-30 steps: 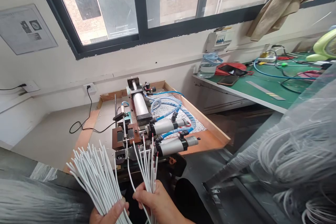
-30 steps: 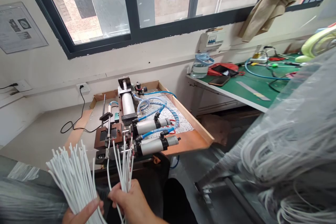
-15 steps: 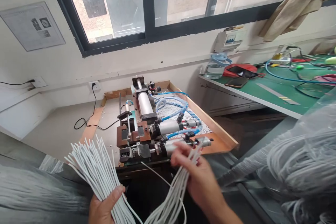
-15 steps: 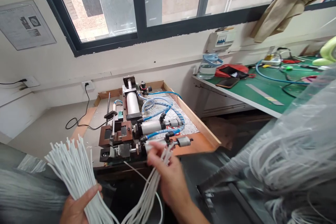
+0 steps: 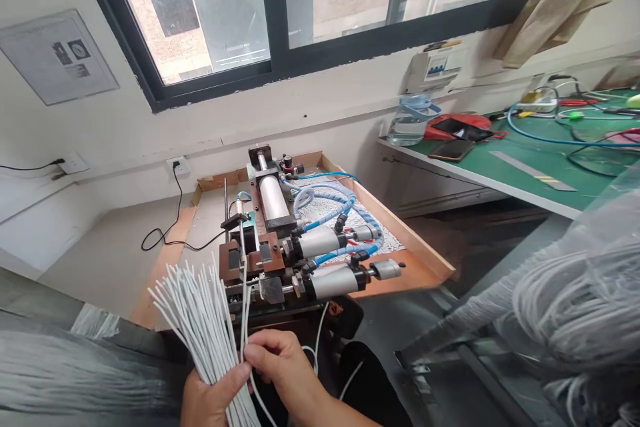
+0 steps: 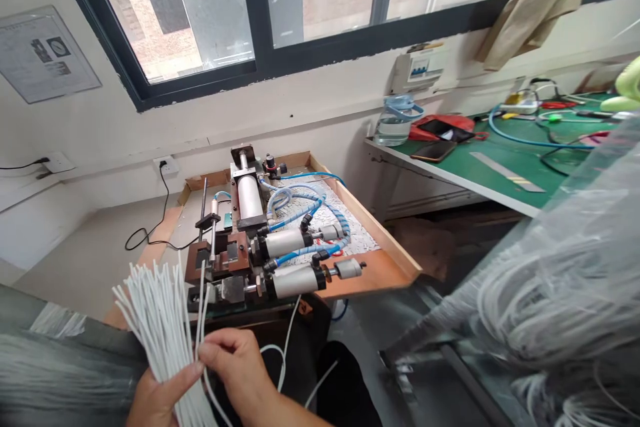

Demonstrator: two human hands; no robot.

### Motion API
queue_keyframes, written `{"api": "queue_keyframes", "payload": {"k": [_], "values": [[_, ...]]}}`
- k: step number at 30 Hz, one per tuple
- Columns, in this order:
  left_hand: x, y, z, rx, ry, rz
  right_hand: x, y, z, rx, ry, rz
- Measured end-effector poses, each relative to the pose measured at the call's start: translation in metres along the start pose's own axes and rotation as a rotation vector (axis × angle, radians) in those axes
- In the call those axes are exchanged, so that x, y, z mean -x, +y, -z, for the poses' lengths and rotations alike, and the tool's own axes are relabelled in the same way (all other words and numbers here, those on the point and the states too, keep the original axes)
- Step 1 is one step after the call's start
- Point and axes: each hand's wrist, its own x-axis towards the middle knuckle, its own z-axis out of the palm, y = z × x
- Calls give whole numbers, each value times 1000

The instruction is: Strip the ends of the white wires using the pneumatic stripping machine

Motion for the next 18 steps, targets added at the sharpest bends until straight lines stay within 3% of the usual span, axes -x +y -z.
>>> {"api": "queue_keyframes", "payload": {"k": [6, 18], "values": [[-3, 7, 0, 93, 172, 91, -7, -7, -1, -179, 112, -54], [-6, 10, 0, 107, 180, 140, -15, -4, -4, -443, 210, -161]]}}
